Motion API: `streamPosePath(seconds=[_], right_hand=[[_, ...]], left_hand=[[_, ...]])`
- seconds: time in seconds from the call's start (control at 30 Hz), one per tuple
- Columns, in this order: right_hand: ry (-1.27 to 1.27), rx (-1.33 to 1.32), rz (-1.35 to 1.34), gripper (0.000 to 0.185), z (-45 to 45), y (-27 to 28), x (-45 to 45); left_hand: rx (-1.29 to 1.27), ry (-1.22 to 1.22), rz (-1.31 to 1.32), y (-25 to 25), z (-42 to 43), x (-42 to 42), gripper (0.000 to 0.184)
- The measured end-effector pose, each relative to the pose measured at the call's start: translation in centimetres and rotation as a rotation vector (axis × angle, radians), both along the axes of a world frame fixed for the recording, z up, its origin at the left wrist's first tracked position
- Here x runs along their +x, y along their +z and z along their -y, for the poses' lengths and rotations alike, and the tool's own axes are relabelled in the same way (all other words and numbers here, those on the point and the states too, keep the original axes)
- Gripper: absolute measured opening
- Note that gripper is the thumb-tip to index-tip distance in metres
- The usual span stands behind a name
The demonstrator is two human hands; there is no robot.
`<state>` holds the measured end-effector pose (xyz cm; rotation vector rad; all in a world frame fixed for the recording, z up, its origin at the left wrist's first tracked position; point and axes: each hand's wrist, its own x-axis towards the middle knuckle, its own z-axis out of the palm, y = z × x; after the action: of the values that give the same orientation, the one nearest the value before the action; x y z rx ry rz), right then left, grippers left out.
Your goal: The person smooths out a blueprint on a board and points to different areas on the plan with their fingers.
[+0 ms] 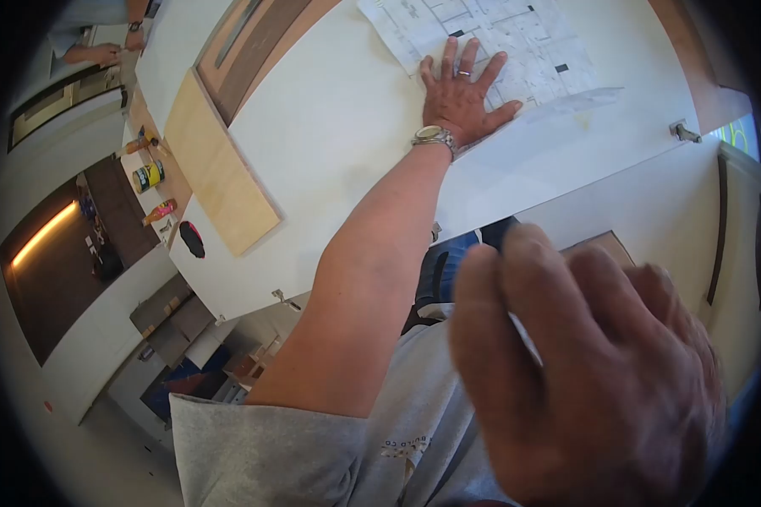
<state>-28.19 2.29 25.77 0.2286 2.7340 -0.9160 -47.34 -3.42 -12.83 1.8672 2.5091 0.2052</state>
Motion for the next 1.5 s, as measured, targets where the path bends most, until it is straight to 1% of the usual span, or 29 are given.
streamPosePath(seconds=[0.23, 0.4, 0.47, 0.57, 0.77, 0.83, 0.93, 1.0, 1.07, 1.13, 1.17, 1.23, 1.3, 1.33, 1.37, 1.4, 1.43, 1.5], right_hand=[[-0.008, 0.022, -0.053, 0.032, 0.3, -1.3, -1.3], [-0.005, 0.047, -0.044, 0.032, 0.5, -0.9, -0.7], [-0.015, 0.055, -0.049, 0.033, 0.5, -0.7, -0.6], [-0.028, 0.065, -0.049, 0.033, 0.6, -0.7, -0.5], [-0.058, 0.09, -0.06, 0.034, 0.3, -0.3, 0.3], [-0.078, 0.1, -0.052, 0.034, 0.3, 0.2, 1.4], [-0.171, 0.126, -0.051, 0.035, -0.8, 0.6, 3.4], [-0.263, 0.102, -0.06, 0.035, -2.4, -1.1, 4.0], [-0.355, 0.04, -0.072, 0.037, -4.7, -4.7, 3.9], [-0.438, -0.016, -0.119, 0.038, -7.5, -10.1, 4.0], [-0.487, -0.077, -0.183, 0.038, -8.9, -13.3, 4.7], [-0.744, -0.18, -0.193, 0.034, -9.9, -18.8, 5.6], [-0.894, -0.149, -0.208, 0.033, -10.7, -24.1, 6.9], [-0.899, -0.139, -0.203, 0.033, -10.8, -26.4, 7.2], [-0.918, -0.105, -0.304, 0.035, -10.9, -28.3, 7.4], [-0.937, -0.069, -0.406, 0.036, -10.9, -29.1, 7.6], [-0.943, -0.062, -0.403, 0.036, -10.7, -28.7, 7.6], [-0.923, 0.059, -0.255, 0.036, -9.8, -27.2, 6.7]], left_hand=[[-0.012, -0.016, 0.006, -0.3, 0.2, -0.2, 0.088], [-0.037, -0.005, 0.032, 0.0, 0.3, 0.2, 0.09], [-0.007, -0.01, 0.019, 0.3, 0.2, 0.0, 0.087], [0.002, -0.027, -0.034, 0.2, 0.1, -0.1, 0.088], [0.018, -0.025, -0.01, 0.1, 0.1, -0.1, 0.088], [0.016, -0.021, -0.004, 0.0, 0.2, 0.5, 0.088], [0.019, -0.011, 0.005, 0.1, 0.0, -0.3, 0.088], [-0.002, -0.003, 0.02, 0.5, 0.0, 0.0, 0.089], [0.024, -0.012, 0.025, 0.2, 0.0, -0.2, 0.089], [0.011, -0.018, 0.009, 0.5, 0.1, -0.1, 0.088], [0.044, -0.026, 0.036, 0.7, 0.0, 0.0, 0.088], [0.009, -0.024, 0.003, 0.8, 0.1, 0.0, 0.088], [0.013, -0.026, 0.017, 1.0, -0.1, 0.0, 0.088], [-0.005, -0.022, 0.019, 1.1, 0.0, 0.0, 0.089], [-0.002, -0.028, 0.026, 1.2, 0.2, 0.1, 0.089], [-0.01, -0.025, 0.025, 1.3, 0.2, 0.2, 0.089], [-0.018, -0.023, 0.022, 1.2, 0.0, 0.1, 0.089], [0.0, -0.037, -0.021, 0.0, -0.1, -0.5, 0.089]])
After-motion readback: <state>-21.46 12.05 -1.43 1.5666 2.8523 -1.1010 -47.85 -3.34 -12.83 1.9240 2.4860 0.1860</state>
